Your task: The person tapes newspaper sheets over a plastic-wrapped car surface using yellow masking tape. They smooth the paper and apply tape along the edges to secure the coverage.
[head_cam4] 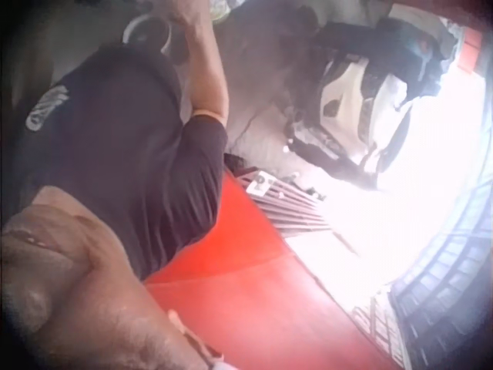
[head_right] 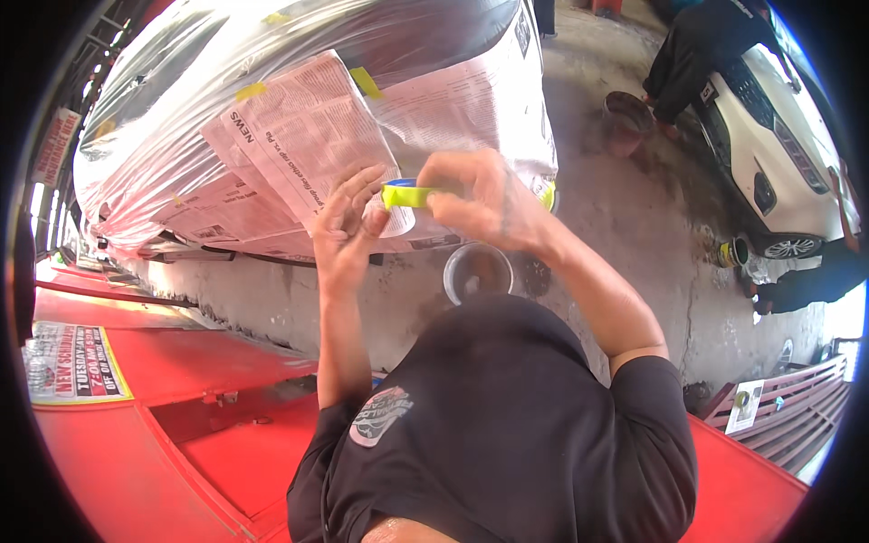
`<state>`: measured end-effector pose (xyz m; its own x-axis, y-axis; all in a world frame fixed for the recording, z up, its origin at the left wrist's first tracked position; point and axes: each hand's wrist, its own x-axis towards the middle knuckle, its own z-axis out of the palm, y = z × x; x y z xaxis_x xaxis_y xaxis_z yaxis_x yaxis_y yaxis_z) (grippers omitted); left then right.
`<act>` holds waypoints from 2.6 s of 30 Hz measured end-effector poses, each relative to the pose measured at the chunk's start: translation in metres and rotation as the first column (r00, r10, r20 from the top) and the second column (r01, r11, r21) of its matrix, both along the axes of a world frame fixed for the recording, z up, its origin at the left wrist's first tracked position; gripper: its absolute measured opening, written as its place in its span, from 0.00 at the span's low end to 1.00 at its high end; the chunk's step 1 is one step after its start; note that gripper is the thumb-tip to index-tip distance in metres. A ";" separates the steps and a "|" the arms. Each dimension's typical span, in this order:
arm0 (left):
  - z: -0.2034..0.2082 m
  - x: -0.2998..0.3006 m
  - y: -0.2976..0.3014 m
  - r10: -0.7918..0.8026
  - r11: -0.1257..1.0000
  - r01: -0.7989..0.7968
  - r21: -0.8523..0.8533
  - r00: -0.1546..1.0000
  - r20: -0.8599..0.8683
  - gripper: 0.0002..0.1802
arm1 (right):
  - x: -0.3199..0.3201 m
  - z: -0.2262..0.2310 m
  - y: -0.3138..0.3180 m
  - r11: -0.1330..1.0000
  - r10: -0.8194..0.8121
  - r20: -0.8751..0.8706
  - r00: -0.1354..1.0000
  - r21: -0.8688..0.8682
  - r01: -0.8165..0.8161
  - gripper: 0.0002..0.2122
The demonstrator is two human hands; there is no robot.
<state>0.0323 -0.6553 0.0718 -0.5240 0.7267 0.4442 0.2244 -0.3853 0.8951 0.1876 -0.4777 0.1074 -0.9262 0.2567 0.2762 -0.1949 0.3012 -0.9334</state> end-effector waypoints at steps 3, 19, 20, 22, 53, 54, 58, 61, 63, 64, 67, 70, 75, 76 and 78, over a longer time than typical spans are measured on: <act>-0.006 0.016 0.000 0.222 0.972 -0.237 -0.009 0.921 -0.322 0.21 | 0.006 -0.019 -0.005 0.991 -0.080 -0.021 0.997 0.104 0.082 0.10; -0.009 0.047 -0.002 0.524 0.803 -0.554 0.221 0.477 -0.706 0.06 | 0.030 -0.091 0.036 0.897 -0.382 0.237 0.893 -0.139 0.420 0.11; -0.005 0.043 -0.005 0.531 0.783 -0.584 0.214 0.450 -0.718 0.06 | 0.028 -0.087 0.032 0.905 -0.348 0.208 0.914 -0.178 0.386 0.11; -0.005 0.039 -0.002 0.456 0.811 -0.562 0.161 0.435 -0.777 0.06 | 0.026 -0.077 0.008 0.910 -0.288 0.157 0.945 -0.262 0.321 0.13; -0.090 -0.153 0.067 0.322 0.919 -0.228 0.322 -0.034 -0.946 0.40 | -0.127 -0.229 -0.080 0.609 -0.697 -0.061 0.715 -0.575 0.546 0.09; -0.091 -0.154 0.067 0.319 0.920 -0.226 0.320 -0.045 -0.947 0.43 | -0.125 -0.224 -0.085 0.556 -0.709 -0.021 0.704 -0.631 0.541 0.10; -0.091 -0.157 0.065 0.312 0.921 -0.216 0.325 -0.093 -0.946 0.49 | -0.122 -0.203 -0.096 0.405 -0.736 0.051 0.675 -0.765 0.500 0.11; -0.090 -0.155 0.066 0.305 0.915 -0.232 0.331 -0.138 -0.942 0.52 | -0.132 -0.199 -0.090 0.362 -0.746 0.067 0.662 -0.794 0.488 0.11; -0.087 -0.151 0.065 0.281 0.921 -0.245 0.304 -0.124 -0.952 0.53 | -0.136 -0.198 -0.088 0.341 -0.753 0.085 0.653 -0.799 0.496 0.11; -0.085 -0.145 0.062 0.260 0.930 -0.246 0.275 -0.093 -0.961 0.54 | -0.138 -0.199 -0.088 0.332 -0.758 0.094 0.645 -0.797 0.505 0.11; -0.085 -0.138 0.062 0.233 0.938 -0.255 0.235 -0.037 -0.972 0.57 | -0.146 -0.211 -0.082 0.319 -0.779 0.100 0.619 -0.786 0.529 0.11; -0.092 -0.136 0.070 0.289 0.924 -0.259 0.283 -0.012 -0.957 0.57 | -0.149 -0.214 -0.079 0.326 -0.795 0.091 0.600 -0.770 0.549 0.10; -0.098 -0.142 0.078 0.353 0.897 -0.272 0.348 -0.031 -0.935 0.56 | -0.159 -0.229 -0.073 0.391 -0.840 0.014 0.542 -0.677 0.624 0.11; -0.099 -0.141 0.079 0.350 0.900 -0.270 0.342 -0.019 -0.936 0.55 | -0.165 -0.237 -0.070 0.406 -0.874 -0.054 0.483 -0.625 0.666 0.11; -0.099 -0.140 0.078 0.349 0.899 -0.278 0.338 -0.010 -0.937 0.55 | -0.167 -0.240 -0.069 0.393 -0.904 -0.062 0.423 -0.512 0.764 0.12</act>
<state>-0.1075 -0.5770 -0.0274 0.2296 0.5876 0.7759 0.9646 -0.0313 -0.2618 0.0203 -0.5470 -0.1326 -0.0614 0.9847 0.1632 -0.3069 0.1369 -0.9418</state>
